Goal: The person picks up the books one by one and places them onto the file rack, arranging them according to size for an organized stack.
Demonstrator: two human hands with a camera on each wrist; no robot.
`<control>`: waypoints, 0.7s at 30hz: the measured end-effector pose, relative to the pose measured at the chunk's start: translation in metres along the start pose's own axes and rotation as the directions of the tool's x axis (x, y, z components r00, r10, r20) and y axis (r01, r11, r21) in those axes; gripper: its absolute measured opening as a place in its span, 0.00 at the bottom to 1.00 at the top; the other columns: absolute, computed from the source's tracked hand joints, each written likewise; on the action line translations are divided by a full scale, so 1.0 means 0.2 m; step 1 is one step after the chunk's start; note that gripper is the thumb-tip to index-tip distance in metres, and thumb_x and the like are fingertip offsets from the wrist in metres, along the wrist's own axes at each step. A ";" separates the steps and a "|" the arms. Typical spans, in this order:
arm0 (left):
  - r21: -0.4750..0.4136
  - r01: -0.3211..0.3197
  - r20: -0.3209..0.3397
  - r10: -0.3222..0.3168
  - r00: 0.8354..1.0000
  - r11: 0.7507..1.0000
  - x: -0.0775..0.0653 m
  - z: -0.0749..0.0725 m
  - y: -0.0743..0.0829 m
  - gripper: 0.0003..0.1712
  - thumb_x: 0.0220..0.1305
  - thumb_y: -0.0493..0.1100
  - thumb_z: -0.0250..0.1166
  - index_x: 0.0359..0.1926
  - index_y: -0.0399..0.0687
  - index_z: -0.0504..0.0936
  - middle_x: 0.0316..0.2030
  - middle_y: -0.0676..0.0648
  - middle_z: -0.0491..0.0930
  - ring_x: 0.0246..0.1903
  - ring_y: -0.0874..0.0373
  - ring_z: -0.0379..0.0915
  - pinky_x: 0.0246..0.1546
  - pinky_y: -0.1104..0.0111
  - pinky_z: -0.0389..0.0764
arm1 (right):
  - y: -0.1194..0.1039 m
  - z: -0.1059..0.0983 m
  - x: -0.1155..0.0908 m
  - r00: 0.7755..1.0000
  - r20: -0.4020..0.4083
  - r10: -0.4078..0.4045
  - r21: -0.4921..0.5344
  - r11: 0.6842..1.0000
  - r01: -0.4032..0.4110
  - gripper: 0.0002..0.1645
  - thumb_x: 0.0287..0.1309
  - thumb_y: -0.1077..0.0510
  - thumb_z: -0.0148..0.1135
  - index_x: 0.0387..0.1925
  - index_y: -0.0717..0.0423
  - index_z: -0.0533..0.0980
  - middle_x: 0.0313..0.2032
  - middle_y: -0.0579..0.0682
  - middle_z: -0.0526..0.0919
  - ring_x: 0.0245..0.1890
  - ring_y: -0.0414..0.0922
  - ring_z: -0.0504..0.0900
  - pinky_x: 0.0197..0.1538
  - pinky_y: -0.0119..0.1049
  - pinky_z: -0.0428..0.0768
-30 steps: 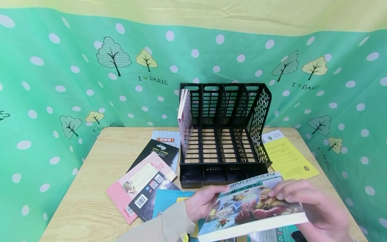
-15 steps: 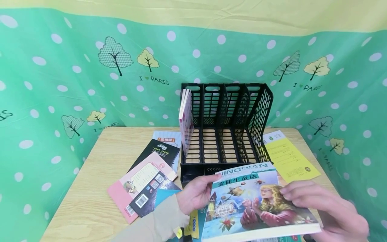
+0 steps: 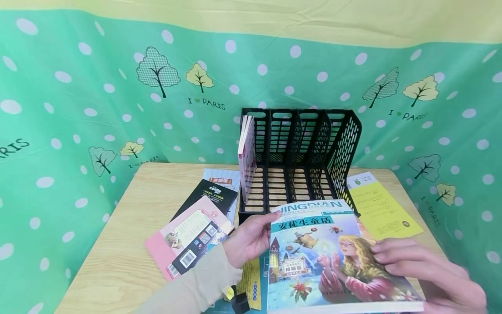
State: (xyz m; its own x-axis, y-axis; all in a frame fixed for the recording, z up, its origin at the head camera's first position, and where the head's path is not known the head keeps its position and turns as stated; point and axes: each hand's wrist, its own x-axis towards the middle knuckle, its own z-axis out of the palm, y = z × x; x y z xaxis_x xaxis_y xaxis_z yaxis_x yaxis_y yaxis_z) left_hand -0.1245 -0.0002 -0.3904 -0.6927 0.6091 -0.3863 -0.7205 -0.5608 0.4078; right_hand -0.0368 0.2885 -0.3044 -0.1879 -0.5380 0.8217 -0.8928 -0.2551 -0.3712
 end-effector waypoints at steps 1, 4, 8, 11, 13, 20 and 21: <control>0.009 -0.014 -0.004 0.014 1.000 1.000 0.00 0.00 0.01 0.27 0.68 0.38 0.57 0.62 0.28 0.64 0.54 0.32 0.76 0.50 0.47 0.78 0.52 0.63 0.77 | 0.00 0.01 0.00 1.000 -0.007 0.002 -0.001 1.000 -0.002 0.21 0.64 0.65 0.54 0.48 0.84 0.67 0.51 0.74 0.73 0.59 0.61 0.69 0.64 0.38 0.66; 0.037 -0.056 -0.017 0.056 0.998 0.998 -0.01 0.01 0.04 0.26 0.67 0.38 0.58 0.62 0.28 0.65 0.53 0.33 0.76 0.50 0.47 0.77 0.51 0.63 0.77 | 0.01 0.01 0.02 1.000 -0.002 -0.001 -0.005 1.000 0.001 0.21 0.64 0.64 0.54 0.48 0.83 0.67 0.52 0.73 0.73 0.60 0.60 0.68 0.64 0.37 0.65; 0.074 -0.104 -0.028 0.106 0.994 0.992 -0.02 0.02 0.08 0.25 0.66 0.37 0.59 0.61 0.28 0.67 0.50 0.35 0.79 0.47 0.49 0.80 0.49 0.65 0.78 | 0.04 0.03 0.04 0.999 -0.004 -0.039 -0.011 0.999 0.039 0.22 0.64 0.63 0.56 0.48 0.82 0.67 0.53 0.72 0.73 0.61 0.60 0.67 0.65 0.37 0.65; 0.111 -0.130 -0.039 0.135 0.990 0.985 -0.02 0.03 0.10 0.25 0.67 0.38 0.59 0.60 0.28 0.68 0.47 0.36 0.81 0.45 0.51 0.81 0.47 0.64 0.79 | 0.03 0.04 0.05 1.000 0.004 -0.002 -0.062 0.998 0.002 0.23 0.63 0.62 0.58 0.50 0.81 0.68 0.56 0.69 0.73 0.63 0.56 0.66 0.66 0.35 0.63; 0.124 -0.141 -0.046 0.147 0.988 0.982 -0.02 0.03 0.12 0.25 0.68 0.39 0.58 0.61 0.29 0.68 0.46 0.37 0.81 0.44 0.50 0.81 0.47 0.63 0.80 | 0.02 0.05 0.05 1.000 -0.018 0.010 -0.125 0.992 -0.012 0.23 0.62 0.61 0.60 0.49 0.80 0.69 0.55 0.68 0.74 0.63 0.55 0.68 0.65 0.34 0.64; 0.141 -0.171 -0.075 0.183 0.980 0.975 -0.04 0.04 0.18 0.26 0.68 0.40 0.58 0.62 0.31 0.67 0.46 0.38 0.82 0.45 0.50 0.81 0.47 0.63 0.80 | 0.04 0.16 -0.02 0.967 -0.255 -0.008 -0.256 0.965 -0.060 0.20 0.53 0.65 0.68 0.37 0.83 0.75 0.44 0.74 0.78 0.51 0.59 0.76 0.59 0.36 0.72; 0.148 -0.178 -0.080 0.191 0.978 0.973 -0.05 0.04 0.19 0.26 0.68 0.40 0.59 0.62 0.31 0.67 0.45 0.38 0.82 0.44 0.50 0.81 0.46 0.63 0.80 | 0.04 0.17 -0.03 0.960 -0.281 -0.010 -0.264 0.962 -0.067 0.19 0.53 0.66 0.69 0.36 0.83 0.75 0.43 0.75 0.78 0.50 0.60 0.77 0.59 0.36 0.73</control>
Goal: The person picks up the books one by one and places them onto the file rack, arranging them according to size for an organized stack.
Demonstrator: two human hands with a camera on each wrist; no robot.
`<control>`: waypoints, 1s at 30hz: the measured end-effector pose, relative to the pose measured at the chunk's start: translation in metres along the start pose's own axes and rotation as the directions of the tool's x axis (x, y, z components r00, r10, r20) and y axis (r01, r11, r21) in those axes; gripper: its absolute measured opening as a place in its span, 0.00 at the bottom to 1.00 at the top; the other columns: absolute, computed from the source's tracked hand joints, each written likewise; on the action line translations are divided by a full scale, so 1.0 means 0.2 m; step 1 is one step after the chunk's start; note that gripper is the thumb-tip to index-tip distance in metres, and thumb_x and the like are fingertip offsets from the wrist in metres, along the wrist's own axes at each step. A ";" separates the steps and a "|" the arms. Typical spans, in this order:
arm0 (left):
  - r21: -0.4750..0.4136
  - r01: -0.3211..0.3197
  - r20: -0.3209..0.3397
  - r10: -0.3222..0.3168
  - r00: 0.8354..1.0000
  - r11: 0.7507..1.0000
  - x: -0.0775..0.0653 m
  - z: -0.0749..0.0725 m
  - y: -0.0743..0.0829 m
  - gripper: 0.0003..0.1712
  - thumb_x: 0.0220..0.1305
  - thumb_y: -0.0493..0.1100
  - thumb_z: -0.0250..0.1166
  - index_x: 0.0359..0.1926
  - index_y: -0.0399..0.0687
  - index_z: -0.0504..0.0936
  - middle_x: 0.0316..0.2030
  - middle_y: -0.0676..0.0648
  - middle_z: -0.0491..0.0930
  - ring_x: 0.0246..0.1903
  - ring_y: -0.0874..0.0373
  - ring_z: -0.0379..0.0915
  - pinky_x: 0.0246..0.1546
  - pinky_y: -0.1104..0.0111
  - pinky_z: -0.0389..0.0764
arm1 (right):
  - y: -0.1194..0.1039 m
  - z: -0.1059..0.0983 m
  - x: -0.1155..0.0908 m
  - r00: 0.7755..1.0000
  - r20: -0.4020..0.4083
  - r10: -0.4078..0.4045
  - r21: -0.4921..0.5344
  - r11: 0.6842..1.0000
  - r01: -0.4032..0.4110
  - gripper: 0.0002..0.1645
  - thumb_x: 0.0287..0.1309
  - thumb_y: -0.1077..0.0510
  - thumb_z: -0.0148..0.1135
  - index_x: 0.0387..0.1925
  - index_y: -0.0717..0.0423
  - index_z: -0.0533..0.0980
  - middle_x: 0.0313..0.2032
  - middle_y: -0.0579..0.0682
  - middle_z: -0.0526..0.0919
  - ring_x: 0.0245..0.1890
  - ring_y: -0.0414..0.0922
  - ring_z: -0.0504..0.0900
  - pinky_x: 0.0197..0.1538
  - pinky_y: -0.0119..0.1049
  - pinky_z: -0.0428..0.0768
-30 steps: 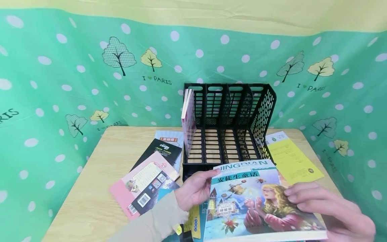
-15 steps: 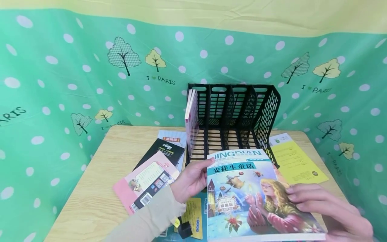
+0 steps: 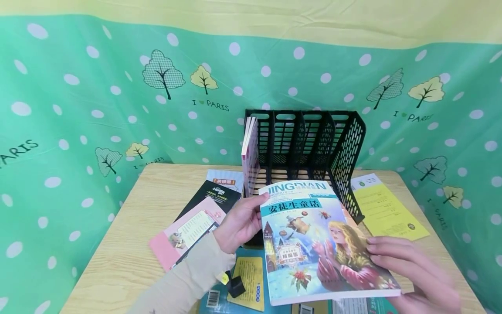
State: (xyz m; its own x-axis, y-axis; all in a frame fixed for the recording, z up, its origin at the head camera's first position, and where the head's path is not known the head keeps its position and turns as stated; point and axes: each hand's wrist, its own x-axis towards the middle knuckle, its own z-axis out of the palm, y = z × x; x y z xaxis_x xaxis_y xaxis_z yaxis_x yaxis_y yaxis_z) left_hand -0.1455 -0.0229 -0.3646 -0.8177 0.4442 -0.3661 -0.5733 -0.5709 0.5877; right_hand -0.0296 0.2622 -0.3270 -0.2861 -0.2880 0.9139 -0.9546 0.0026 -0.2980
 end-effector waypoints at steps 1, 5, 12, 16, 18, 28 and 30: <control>0.000 -0.006 -0.004 0.006 1.000 1.000 0.00 0.00 0.01 0.25 0.67 0.40 0.59 0.61 0.31 0.67 0.45 0.38 0.82 0.44 0.50 0.81 0.46 0.63 0.80 | 0.00 0.01 -0.01 1.000 -0.022 0.004 -0.017 1.000 -0.004 0.19 0.52 0.66 0.69 0.35 0.83 0.75 0.42 0.75 0.78 0.49 0.60 0.77 0.59 0.36 0.73; -0.018 -0.021 0.003 0.021 1.000 1.000 0.01 0.01 0.03 0.25 0.67 0.39 0.59 0.61 0.31 0.69 0.47 0.36 0.81 0.45 0.49 0.81 0.46 0.62 0.80 | 0.01 0.05 -0.04 0.994 -0.106 -0.005 -0.053 0.999 0.000 0.17 0.50 0.69 0.70 0.31 0.84 0.75 0.40 0.75 0.79 0.46 0.61 0.79 0.56 0.36 0.76; -0.030 -0.042 0.004 0.042 0.999 0.999 0.00 0.03 0.06 0.25 0.66 0.40 0.61 0.61 0.33 0.69 0.49 0.36 0.80 0.47 0.48 0.80 0.47 0.60 0.79 | 0.03 0.06 -0.08 0.990 -0.141 0.009 -0.099 0.995 -0.024 0.18 0.49 0.68 0.70 0.32 0.84 0.75 0.40 0.75 0.79 0.48 0.60 0.79 0.56 0.35 0.76; -0.004 -0.080 -0.025 0.080 0.996 0.997 -0.01 0.04 0.09 0.26 0.65 0.40 0.62 0.60 0.33 0.69 0.46 0.37 0.82 0.45 0.49 0.81 0.46 0.61 0.80 | 0.03 0.05 -0.10 0.992 -0.111 0.066 -0.158 0.984 -0.083 0.19 0.52 0.65 0.70 0.34 0.82 0.76 0.42 0.73 0.79 0.51 0.57 0.78 0.56 0.31 0.75; -0.018 -0.086 -0.023 0.085 0.996 0.996 -0.02 0.04 0.10 0.27 0.64 0.40 0.63 0.61 0.34 0.69 0.48 0.38 0.81 0.46 0.49 0.80 0.46 0.60 0.80 | 0.03 0.05 -0.10 0.992 -0.083 0.097 -0.187 0.976 -0.111 0.20 0.54 0.63 0.69 0.37 0.81 0.76 0.44 0.72 0.79 0.52 0.55 0.78 0.56 0.28 0.75; 0.017 -0.189 -0.005 0.189 0.982 0.982 -0.05 0.05 0.15 0.25 0.65 0.40 0.63 0.60 0.34 0.70 0.50 0.36 0.80 0.48 0.47 0.78 0.47 0.56 0.80 | 0.05 -0.03 -0.17 0.943 0.104 0.316 -0.464 0.854 -0.235 0.34 0.65 0.44 0.56 0.50 0.76 0.73 0.53 0.66 0.75 0.61 0.41 0.70 0.58 0.20 0.68; 0.053 -0.216 -0.021 0.218 0.976 0.975 -0.07 0.05 0.16 0.26 0.64 0.41 0.64 0.59 0.34 0.71 0.48 0.36 0.81 0.47 0.47 0.79 0.45 0.56 0.80 | 0.06 -0.04 -0.19 0.926 0.106 0.362 -0.499 0.825 -0.266 0.36 0.65 0.42 0.54 0.52 0.75 0.72 0.54 0.65 0.75 0.61 0.39 0.69 0.58 0.19 0.68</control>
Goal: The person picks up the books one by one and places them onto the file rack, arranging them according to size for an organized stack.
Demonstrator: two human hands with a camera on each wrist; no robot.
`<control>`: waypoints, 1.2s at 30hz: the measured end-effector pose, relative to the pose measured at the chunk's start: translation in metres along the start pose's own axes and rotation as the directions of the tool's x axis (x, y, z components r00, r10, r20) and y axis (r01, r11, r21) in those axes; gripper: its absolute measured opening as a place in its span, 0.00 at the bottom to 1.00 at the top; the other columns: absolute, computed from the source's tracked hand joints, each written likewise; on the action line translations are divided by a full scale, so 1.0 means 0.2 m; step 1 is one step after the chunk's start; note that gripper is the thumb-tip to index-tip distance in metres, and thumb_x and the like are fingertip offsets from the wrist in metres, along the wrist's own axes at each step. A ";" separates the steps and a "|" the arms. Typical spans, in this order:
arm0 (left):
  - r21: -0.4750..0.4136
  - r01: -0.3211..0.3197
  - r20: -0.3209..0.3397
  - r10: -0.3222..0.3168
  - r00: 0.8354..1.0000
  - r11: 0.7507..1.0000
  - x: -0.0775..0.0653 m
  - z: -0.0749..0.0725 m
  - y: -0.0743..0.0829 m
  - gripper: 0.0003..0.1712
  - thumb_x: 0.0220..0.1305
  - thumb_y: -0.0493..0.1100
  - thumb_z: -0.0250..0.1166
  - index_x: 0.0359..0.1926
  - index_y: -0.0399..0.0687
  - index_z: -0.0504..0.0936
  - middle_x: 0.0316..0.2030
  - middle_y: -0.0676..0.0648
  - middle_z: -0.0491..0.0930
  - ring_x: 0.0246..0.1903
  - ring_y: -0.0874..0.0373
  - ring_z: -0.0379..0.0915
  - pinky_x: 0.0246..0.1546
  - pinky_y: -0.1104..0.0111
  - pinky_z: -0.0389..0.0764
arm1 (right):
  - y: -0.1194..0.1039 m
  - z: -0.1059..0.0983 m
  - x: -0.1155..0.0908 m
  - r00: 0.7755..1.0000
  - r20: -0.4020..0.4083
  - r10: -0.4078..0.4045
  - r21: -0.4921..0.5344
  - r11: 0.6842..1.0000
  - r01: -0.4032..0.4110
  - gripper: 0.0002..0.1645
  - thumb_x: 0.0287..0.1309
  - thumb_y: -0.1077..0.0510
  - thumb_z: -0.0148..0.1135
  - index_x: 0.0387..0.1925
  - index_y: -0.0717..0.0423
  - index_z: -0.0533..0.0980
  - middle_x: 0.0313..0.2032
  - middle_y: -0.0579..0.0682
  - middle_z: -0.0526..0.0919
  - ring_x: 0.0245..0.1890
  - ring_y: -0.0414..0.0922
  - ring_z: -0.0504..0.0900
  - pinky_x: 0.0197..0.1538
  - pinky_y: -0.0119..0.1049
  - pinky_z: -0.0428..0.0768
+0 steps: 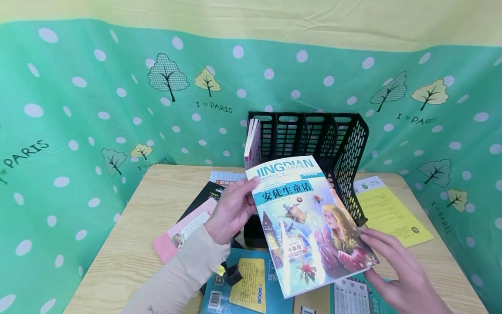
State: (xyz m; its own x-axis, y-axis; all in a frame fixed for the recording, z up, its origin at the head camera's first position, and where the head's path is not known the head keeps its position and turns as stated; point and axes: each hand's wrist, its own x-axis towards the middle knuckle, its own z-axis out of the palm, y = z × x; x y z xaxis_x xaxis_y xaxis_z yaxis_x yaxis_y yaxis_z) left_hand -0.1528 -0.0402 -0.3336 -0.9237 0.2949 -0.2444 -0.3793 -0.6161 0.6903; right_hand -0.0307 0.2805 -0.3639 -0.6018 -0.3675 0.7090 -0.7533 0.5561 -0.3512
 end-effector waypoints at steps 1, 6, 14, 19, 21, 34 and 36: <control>0.012 -0.013 -0.005 0.013 1.000 1.000 0.00 0.00 0.00 0.26 0.64 0.41 0.64 0.59 0.34 0.71 0.48 0.36 0.81 0.47 0.47 0.79 0.44 0.56 0.81 | 0.00 0.00 -0.01 1.000 0.007 0.017 -0.010 1.000 -0.017 0.37 0.65 0.41 0.53 0.53 0.74 0.72 0.54 0.65 0.75 0.62 0.39 0.69 0.58 0.19 0.67; 0.034 -0.053 -0.007 0.053 0.999 0.998 -0.02 0.00 0.03 0.24 0.65 0.41 0.63 0.59 0.36 0.72 0.49 0.37 0.81 0.47 0.46 0.79 0.45 0.55 0.80 | 0.01 0.00 0.00 0.999 -0.014 0.040 -0.005 0.999 -0.040 0.36 0.66 0.42 0.52 0.52 0.75 0.72 0.53 0.64 0.76 0.61 0.38 0.69 0.59 0.20 0.67; 0.064 -0.099 0.003 0.099 0.995 0.993 -0.02 0.00 0.08 0.21 0.66 0.39 0.61 0.58 0.36 0.73 0.49 0.35 0.80 0.47 0.43 0.78 0.45 0.52 0.79 | 0.06 -0.01 0.01 0.990 -0.136 0.032 0.017 0.999 -0.030 0.32 0.64 0.45 0.57 0.49 0.75 0.74 0.50 0.62 0.79 0.58 0.39 0.72 0.60 0.22 0.68; 0.098 -0.136 -0.030 0.140 0.990 0.986 -0.03 -0.01 0.11 0.21 0.66 0.40 0.62 0.57 0.36 0.74 0.48 0.37 0.81 0.46 0.44 0.79 0.44 0.54 0.80 | 0.18 -0.04 -0.07 0.973 -0.151 0.175 0.040 0.984 -0.171 0.23 0.59 0.57 0.65 0.48 0.72 0.76 0.49 0.59 0.80 0.56 0.38 0.74 0.58 0.22 0.69; 0.112 -0.151 -0.032 0.155 0.987 0.982 -0.03 -0.02 0.13 0.21 0.66 0.40 0.62 0.57 0.36 0.74 0.48 0.37 0.81 0.46 0.44 0.79 0.44 0.54 0.80 | 0.21 -0.06 -0.09 0.955 -0.144 0.258 0.066 0.966 -0.251 0.20 0.54 0.69 0.66 0.50 0.72 0.76 0.49 0.59 0.80 0.55 0.38 0.74 0.57 0.21 0.70; 0.211 -0.234 -0.051 0.249 0.967 0.949 -0.05 -0.07 0.20 0.23 0.65 0.42 0.63 0.59 0.40 0.74 0.48 0.39 0.82 0.46 0.46 0.80 0.44 0.54 0.81 | 0.32 -0.11 -0.14 0.781 -0.184 0.597 0.008 0.795 -0.606 0.27 0.50 0.76 0.64 0.54 0.61 0.76 0.49 0.43 0.80 0.49 0.30 0.76 0.51 0.15 0.71; 0.226 -0.251 -0.051 0.269 0.962 0.941 -0.05 -0.07 0.20 0.22 0.65 0.41 0.62 0.58 0.39 0.74 0.47 0.39 0.82 0.45 0.45 0.80 0.43 0.54 0.81 | 0.35 -0.11 -0.15 0.771 -0.191 0.607 -0.007 0.785 -0.620 0.26 0.52 0.74 0.65 0.54 0.60 0.76 0.49 0.38 0.80 0.49 0.28 0.75 0.50 0.14 0.70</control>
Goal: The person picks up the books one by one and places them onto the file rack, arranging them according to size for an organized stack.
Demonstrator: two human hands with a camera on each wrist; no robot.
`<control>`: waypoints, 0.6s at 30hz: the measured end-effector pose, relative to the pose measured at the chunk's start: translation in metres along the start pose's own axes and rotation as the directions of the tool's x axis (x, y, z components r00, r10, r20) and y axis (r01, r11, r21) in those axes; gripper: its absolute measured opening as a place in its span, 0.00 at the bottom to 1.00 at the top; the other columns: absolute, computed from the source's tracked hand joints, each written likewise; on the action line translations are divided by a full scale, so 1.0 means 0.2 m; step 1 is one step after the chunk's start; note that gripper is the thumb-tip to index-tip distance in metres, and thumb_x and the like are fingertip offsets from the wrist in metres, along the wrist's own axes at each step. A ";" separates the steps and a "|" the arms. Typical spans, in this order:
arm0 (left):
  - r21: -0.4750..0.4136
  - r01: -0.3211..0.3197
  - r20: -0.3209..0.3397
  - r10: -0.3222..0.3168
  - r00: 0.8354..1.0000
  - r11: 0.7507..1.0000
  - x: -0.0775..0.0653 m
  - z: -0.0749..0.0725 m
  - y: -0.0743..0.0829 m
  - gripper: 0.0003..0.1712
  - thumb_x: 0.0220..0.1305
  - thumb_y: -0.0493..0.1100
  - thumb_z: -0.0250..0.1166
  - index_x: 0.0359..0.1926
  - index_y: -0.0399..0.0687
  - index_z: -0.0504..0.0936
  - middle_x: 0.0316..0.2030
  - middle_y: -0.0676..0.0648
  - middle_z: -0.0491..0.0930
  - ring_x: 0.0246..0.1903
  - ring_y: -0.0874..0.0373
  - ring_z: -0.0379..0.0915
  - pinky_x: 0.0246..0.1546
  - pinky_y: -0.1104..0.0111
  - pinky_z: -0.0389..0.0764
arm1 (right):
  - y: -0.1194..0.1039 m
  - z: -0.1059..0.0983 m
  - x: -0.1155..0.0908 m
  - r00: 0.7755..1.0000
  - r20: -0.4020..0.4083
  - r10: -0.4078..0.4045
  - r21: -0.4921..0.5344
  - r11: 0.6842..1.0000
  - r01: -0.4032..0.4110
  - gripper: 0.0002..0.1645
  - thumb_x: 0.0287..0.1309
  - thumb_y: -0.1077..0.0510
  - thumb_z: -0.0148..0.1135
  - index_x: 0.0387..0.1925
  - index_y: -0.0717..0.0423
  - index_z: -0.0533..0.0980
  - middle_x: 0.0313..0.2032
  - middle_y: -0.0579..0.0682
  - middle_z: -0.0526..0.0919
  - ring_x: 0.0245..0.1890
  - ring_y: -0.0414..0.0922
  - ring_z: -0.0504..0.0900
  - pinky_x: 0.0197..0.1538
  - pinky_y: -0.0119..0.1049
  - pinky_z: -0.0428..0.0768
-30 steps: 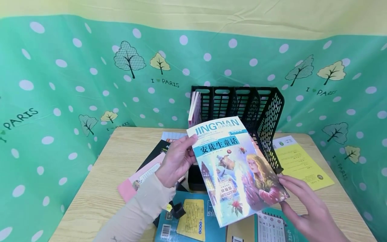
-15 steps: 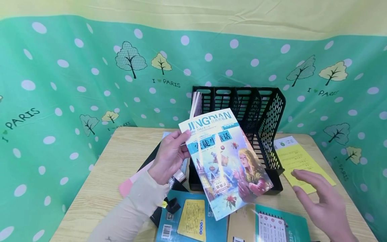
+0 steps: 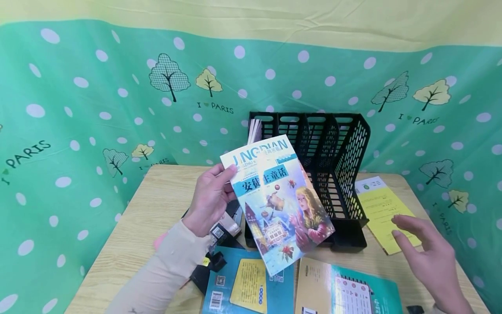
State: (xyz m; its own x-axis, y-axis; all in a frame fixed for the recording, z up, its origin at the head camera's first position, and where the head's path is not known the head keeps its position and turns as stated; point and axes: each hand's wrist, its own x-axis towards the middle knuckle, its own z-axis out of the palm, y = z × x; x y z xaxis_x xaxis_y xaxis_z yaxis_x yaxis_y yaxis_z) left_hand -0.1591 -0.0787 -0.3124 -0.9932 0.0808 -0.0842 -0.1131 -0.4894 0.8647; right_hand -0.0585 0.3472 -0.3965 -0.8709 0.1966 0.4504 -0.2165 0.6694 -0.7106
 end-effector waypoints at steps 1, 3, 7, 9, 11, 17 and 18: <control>0.008 -0.010 -0.001 0.010 1.000 1.000 0.00 0.00 0.00 0.21 0.66 0.41 0.62 0.58 0.38 0.74 0.47 0.39 0.82 0.45 0.45 0.80 0.43 0.54 0.81 | 0.02 0.00 0.00 1.000 -0.001 0.003 -0.008 1.000 -0.003 0.26 0.53 0.73 0.65 0.55 0.60 0.76 0.49 0.36 0.79 0.49 0.27 0.75 0.50 0.13 0.69; 0.025 -0.027 -0.002 0.027 1.000 0.999 0.00 0.00 0.01 0.21 0.66 0.41 0.62 0.57 0.38 0.74 0.47 0.39 0.82 0.45 0.45 0.80 0.43 0.54 0.81 | 0.05 -0.01 0.00 1.000 -0.002 0.010 -0.024 1.000 -0.010 0.25 0.54 0.70 0.65 0.55 0.59 0.75 0.48 0.33 0.79 0.49 0.25 0.74 0.49 0.12 0.68; 0.060 -0.061 0.002 0.061 0.998 0.996 -0.01 -0.01 0.02 0.22 0.66 0.42 0.62 0.58 0.39 0.73 0.47 0.40 0.82 0.45 0.46 0.80 0.43 0.54 0.81 | 0.10 -0.01 0.01 0.999 -0.009 0.047 -0.068 0.997 -0.048 0.24 0.57 0.64 0.65 0.57 0.56 0.75 0.47 0.27 0.76 0.48 0.21 0.71 0.46 0.10 0.65; 0.080 -0.088 0.007 0.088 0.996 0.993 0.00 -0.02 0.03 0.22 0.66 0.42 0.62 0.57 0.38 0.73 0.47 0.40 0.82 0.44 0.45 0.81 0.43 0.54 0.81 | 0.13 -0.02 0.01 0.997 -0.016 0.079 -0.092 0.993 -0.080 0.24 0.59 0.61 0.65 0.57 0.55 0.75 0.47 0.25 0.75 0.47 0.19 0.69 0.45 0.10 0.63; 0.100 -0.123 0.009 0.122 0.992 0.987 0.00 -0.02 0.03 0.21 0.66 0.42 0.62 0.57 0.37 0.74 0.46 0.40 0.83 0.43 0.45 0.81 0.42 0.54 0.81 | 0.15 -0.02 0.02 0.993 -0.024 0.114 -0.111 0.987 -0.116 0.24 0.59 0.58 0.64 0.58 0.53 0.74 0.48 0.26 0.74 0.46 0.18 0.68 0.45 0.10 0.62; 0.157 -0.202 -0.004 0.206 0.979 0.967 0.01 -0.03 0.05 0.19 0.66 0.41 0.62 0.55 0.36 0.75 0.44 0.40 0.83 0.40 0.44 0.82 0.40 0.54 0.82 | 0.23 -0.05 0.05 0.985 -0.020 0.172 -0.194 0.966 -0.173 0.25 0.61 0.53 0.63 0.59 0.55 0.74 0.51 0.39 0.77 0.44 0.16 0.64 0.42 0.15 0.61; 0.164 -0.211 -0.006 0.215 0.977 0.964 0.01 -0.03 0.05 0.19 0.66 0.41 0.62 0.55 0.36 0.75 0.44 0.40 0.83 0.40 0.44 0.82 0.39 0.54 0.82 | 0.24 -0.06 0.05 0.985 -0.015 0.170 -0.218 0.961 -0.169 0.25 0.61 0.53 0.63 0.59 0.56 0.74 0.52 0.43 0.77 0.43 0.15 0.63 0.41 0.16 0.61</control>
State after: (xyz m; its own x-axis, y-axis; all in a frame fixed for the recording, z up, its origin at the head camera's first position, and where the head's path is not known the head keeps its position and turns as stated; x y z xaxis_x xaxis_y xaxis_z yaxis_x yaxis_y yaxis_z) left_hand -0.1631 -0.0894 -0.3075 -0.9944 -0.0314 0.1006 0.1052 -0.3466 0.9321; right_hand -0.0733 0.3895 -0.4199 -0.8885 0.3181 0.3308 0.0357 0.7664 -0.6414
